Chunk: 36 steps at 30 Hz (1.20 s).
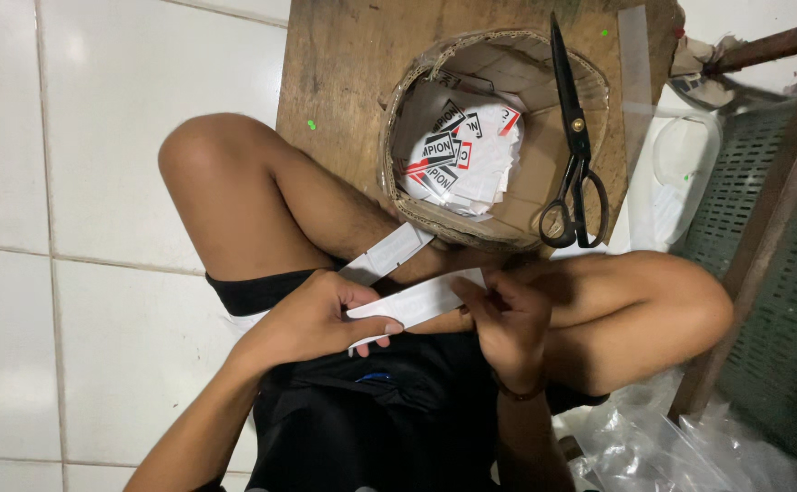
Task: The person sits cross-legged on a tiled floor and uses scissors to cut a long strip of white paper into smaller rectangular pieces. The cut pieces are placed into a cardboard box resting on a wooden stool in front of them.
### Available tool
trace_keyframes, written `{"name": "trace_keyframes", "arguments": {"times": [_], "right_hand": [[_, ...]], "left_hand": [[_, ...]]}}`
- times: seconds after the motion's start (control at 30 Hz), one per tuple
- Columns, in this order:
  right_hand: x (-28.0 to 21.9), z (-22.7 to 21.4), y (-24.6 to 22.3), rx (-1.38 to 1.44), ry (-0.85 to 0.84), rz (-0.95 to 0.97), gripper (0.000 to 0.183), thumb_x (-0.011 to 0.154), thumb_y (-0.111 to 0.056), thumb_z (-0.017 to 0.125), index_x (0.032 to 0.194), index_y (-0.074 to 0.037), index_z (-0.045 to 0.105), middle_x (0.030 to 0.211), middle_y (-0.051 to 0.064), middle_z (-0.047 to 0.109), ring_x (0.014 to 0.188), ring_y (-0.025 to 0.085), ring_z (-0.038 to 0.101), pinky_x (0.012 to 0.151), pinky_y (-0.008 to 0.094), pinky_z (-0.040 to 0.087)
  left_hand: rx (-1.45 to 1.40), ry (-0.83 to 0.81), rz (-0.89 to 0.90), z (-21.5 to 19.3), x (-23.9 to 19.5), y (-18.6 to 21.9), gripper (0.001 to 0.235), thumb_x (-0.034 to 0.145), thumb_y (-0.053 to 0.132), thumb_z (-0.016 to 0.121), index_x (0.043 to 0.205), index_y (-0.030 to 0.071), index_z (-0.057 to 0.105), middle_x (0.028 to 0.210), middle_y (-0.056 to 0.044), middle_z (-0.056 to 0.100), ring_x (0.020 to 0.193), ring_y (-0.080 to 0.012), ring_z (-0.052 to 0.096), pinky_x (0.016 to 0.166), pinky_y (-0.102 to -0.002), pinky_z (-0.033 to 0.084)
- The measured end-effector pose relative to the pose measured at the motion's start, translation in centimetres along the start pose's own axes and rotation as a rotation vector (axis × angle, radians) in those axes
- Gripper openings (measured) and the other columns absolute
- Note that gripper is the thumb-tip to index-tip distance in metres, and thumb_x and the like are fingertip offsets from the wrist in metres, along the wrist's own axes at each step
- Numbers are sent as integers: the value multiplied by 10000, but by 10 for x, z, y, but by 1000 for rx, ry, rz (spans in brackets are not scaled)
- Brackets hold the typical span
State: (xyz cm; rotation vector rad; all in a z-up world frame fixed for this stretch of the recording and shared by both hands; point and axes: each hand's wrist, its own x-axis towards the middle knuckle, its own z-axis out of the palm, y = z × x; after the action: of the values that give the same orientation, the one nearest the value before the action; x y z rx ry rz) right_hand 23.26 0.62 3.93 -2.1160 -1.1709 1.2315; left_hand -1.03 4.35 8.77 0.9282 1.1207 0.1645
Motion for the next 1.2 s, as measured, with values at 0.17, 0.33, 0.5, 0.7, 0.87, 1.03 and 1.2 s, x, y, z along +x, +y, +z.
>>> {"name": "trace_keyframes", "arguments": {"times": [0.17, 0.33, 0.5, 0.7, 0.87, 1.03, 1.2], "right_hand": [[3, -7, 6, 53, 1, -201, 260, 869, -139, 783, 653, -19, 703, 500, 99, 633, 502, 143, 579, 543, 243, 510], [9, -14, 27, 164, -49, -263, 282, 959, -102, 662, 704, 12, 706, 516, 63, 561, 539, 126, 497, 591, 258, 492], [4, -11, 8, 64, -3, -237, 253, 884, -87, 721, 717, 97, 672, 512, 152, 548, 550, 222, 557, 670, 314, 523], [3, -6, 18, 85, 105, -258, 237, 849, -134, 820, 722, 37, 717, 617, 177, 658, 638, 252, 637, 716, 366, 536], [3, -17, -10, 185, 42, -397, 236, 881, -66, 757, 659, -11, 700, 502, 77, 640, 509, 149, 637, 599, 217, 522], [7, -12, 8, 241, 106, -422, 169, 849, 11, 756, 702, 43, 679, 470, 94, 595, 479, 110, 553, 542, 223, 499], [10, -29, -4, 339, 55, -508, 215, 895, 8, 703, 690, 45, 648, 442, 81, 564, 457, 109, 552, 530, 210, 482]], "left_hand": [[3, -40, 16, 0, -1, 1, 175, 858, 198, 696, 778, 95, 813, 585, -101, 752, 509, -140, 671, 514, -241, 535], [17, 16, 36, 4, 1, 4, 203, 874, 225, 689, 739, 148, 819, 537, -80, 731, 468, -112, 626, 482, -218, 505], [9, 30, 11, 5, 3, -2, 190, 848, 220, 711, 734, 124, 830, 539, -107, 725, 475, -136, 609, 485, -248, 503], [3, 17, 42, 7, 1, 1, 171, 831, 215, 731, 739, 112, 832, 537, -113, 716, 487, -128, 582, 486, -249, 496], [6, 6, 61, 9, 3, 0, 153, 827, 214, 730, 760, 122, 834, 539, -98, 718, 476, -123, 581, 475, -248, 487], [-104, -75, 132, 15, 5, 3, 192, 820, 137, 716, 989, 72, 780, 682, -106, 778, 548, -148, 712, 511, -255, 538], [-187, -187, 173, 23, 13, 13, 157, 889, 167, 674, 969, 54, 749, 731, -131, 774, 616, -162, 724, 552, -255, 573]]}}
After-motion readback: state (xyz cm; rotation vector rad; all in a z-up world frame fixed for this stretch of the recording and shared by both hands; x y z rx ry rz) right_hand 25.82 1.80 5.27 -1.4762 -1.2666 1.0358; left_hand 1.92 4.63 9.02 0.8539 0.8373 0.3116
